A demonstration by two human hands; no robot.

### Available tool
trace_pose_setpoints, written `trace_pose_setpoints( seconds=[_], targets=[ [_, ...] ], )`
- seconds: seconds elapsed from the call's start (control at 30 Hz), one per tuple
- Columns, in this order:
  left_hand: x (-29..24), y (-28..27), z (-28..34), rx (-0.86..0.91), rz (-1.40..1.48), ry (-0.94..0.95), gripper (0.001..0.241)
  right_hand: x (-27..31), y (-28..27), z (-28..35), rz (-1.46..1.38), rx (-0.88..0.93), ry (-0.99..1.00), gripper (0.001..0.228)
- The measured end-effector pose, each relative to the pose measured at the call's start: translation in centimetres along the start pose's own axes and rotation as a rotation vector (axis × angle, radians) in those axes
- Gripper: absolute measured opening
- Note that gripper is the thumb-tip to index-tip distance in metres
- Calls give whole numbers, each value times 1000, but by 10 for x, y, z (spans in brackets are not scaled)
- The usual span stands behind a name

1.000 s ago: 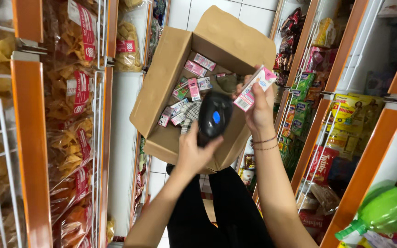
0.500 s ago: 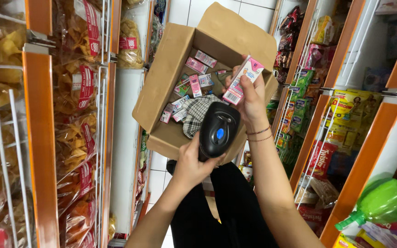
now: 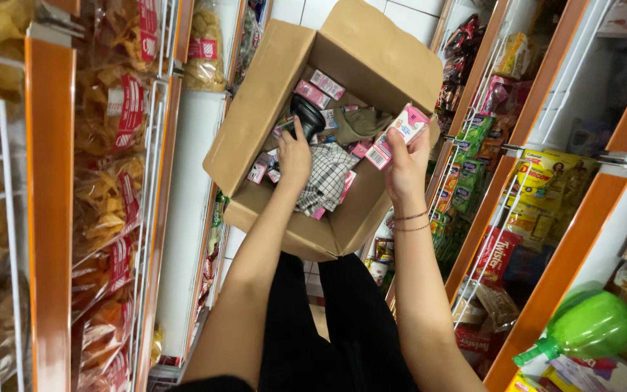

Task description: The person takes small milk cartons from a box, wipes them with a cloth, and places them onto a store shelf alongside other milk products.

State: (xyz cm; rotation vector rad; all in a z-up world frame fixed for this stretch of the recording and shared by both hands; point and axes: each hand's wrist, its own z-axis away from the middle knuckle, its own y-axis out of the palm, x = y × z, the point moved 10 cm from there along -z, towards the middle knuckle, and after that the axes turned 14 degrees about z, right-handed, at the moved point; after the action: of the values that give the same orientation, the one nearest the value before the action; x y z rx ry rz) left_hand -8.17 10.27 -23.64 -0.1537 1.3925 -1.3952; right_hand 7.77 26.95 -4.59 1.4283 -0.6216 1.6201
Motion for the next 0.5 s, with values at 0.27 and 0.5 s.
trace_pose_setpoints(
  seconds=[0.27, 0.5],
  targets=[
    [11, 7, -11, 22, -79, 16, 64, -9, 5, 12, 87, 12, 60, 43],
    [-147, -201, 77, 48, 1051, 285, 38, 52, 72, 28, -77, 284, 48, 60]
  ],
)
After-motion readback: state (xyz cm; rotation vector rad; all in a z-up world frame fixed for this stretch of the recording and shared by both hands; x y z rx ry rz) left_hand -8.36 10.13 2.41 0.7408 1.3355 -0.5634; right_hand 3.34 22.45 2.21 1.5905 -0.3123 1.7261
